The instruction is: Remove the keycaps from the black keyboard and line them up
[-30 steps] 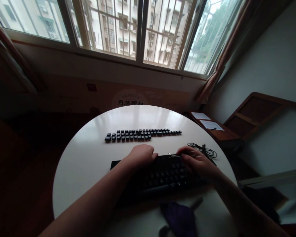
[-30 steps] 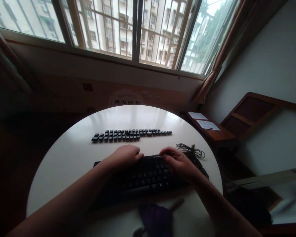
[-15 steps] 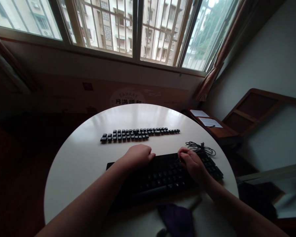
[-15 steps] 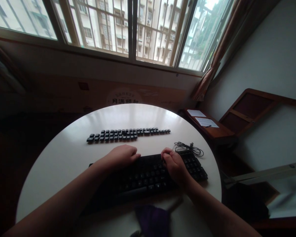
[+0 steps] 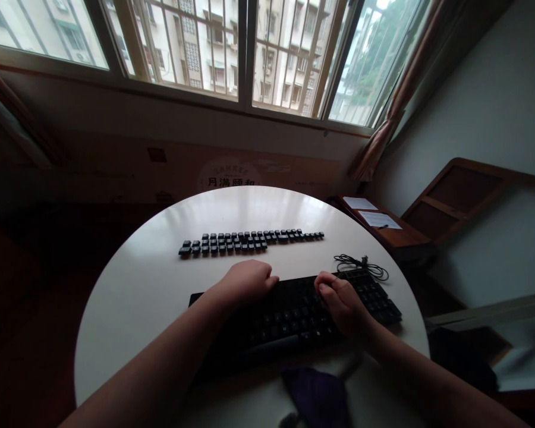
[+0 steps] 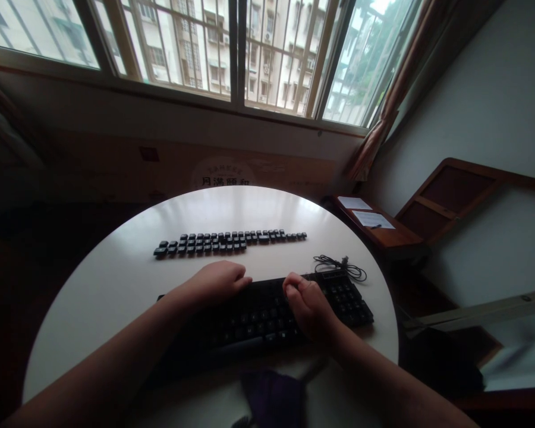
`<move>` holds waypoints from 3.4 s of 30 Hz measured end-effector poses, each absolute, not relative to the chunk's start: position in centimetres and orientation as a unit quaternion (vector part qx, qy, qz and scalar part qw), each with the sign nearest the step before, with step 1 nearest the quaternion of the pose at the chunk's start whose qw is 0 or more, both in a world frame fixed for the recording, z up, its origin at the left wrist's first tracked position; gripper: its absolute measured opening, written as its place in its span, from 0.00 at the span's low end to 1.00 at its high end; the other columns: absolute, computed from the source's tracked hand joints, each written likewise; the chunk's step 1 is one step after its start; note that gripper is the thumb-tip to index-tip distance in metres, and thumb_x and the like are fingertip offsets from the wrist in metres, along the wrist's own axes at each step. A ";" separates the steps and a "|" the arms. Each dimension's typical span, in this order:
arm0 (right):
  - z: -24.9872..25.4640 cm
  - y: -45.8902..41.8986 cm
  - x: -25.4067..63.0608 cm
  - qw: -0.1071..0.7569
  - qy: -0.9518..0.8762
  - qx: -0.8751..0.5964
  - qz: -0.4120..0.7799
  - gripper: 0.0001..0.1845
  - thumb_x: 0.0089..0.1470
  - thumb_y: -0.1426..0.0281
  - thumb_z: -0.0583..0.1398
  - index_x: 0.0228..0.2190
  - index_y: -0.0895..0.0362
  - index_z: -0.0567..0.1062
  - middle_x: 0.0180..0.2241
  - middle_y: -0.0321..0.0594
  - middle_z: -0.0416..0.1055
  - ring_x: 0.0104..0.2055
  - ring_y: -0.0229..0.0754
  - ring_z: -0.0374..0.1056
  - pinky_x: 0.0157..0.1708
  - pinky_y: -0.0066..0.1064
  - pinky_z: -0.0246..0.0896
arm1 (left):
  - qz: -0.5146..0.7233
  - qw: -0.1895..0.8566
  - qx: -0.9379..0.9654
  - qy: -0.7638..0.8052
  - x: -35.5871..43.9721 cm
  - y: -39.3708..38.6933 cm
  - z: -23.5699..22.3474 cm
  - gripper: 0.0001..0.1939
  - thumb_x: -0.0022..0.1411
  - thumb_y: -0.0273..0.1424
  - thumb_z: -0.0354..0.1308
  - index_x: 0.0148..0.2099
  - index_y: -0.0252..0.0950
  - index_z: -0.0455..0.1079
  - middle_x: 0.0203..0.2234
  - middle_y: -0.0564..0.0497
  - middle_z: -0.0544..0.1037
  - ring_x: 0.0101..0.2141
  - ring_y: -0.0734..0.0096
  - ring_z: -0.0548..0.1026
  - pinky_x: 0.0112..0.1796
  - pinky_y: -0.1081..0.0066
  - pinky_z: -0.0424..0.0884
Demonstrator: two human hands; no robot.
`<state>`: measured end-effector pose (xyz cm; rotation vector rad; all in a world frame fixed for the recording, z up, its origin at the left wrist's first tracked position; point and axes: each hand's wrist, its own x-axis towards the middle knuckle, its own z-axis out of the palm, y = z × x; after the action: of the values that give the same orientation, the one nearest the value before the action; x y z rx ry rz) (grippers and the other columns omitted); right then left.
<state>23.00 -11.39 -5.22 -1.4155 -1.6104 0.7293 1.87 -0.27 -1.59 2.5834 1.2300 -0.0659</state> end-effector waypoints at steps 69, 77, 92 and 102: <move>-4.3 -11.5 22.9 0.349 -0.816 -0.460 -0.032 0.13 0.60 0.72 0.58 0.46 0.52 0.77 0.38 0.43 0.76 0.35 0.43 0.74 0.33 0.31 0.68 | 0.171 0.360 0.881 0.255 2.0 -2.0 -0.5 0.11 0.59 0.37 0.62 0.40 0.36 0.67 0.32 0.53 0.75 0.32 0.70 0.71 0.31 0.73 0.65; -2.9 -10.3 22.6 0.264 -0.828 -0.495 -0.024 0.15 0.59 0.73 0.58 0.46 0.51 0.77 0.42 0.43 0.77 0.36 0.42 0.74 0.35 0.30 0.66 | 0.190 0.349 0.873 0.281 2.1 -1.3 -1.7 0.14 0.58 0.40 0.62 0.39 0.36 0.67 0.33 0.52 0.75 0.33 0.68 0.71 0.32 0.72 0.65; -4.0 3.8 22.0 0.211 -0.788 -0.558 0.155 0.11 0.49 0.68 0.64 0.35 0.55 0.83 0.33 0.40 0.80 0.35 0.45 0.74 0.36 0.32 0.64 | 0.088 0.163 0.914 0.360 1.6 -1.9 -1.5 0.10 0.61 0.36 0.56 0.34 0.36 0.73 0.33 0.45 0.79 0.34 0.58 0.76 0.33 0.65 0.69; -5.9 3.2 21.0 0.267 -0.762 -0.575 0.128 0.13 0.51 0.66 0.63 0.40 0.53 0.81 0.34 0.36 0.80 0.32 0.41 0.73 0.35 0.30 0.64 | 0.042 0.139 0.928 0.344 1.5 -2.0 -1.2 0.10 0.60 0.36 0.56 0.36 0.36 0.75 0.35 0.43 0.79 0.37 0.54 0.76 0.37 0.62 0.71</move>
<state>21.04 3.15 -5.89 -1.5536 -2.0584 0.3448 1.54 -2.03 -1.16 2.6821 0.9946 0.1226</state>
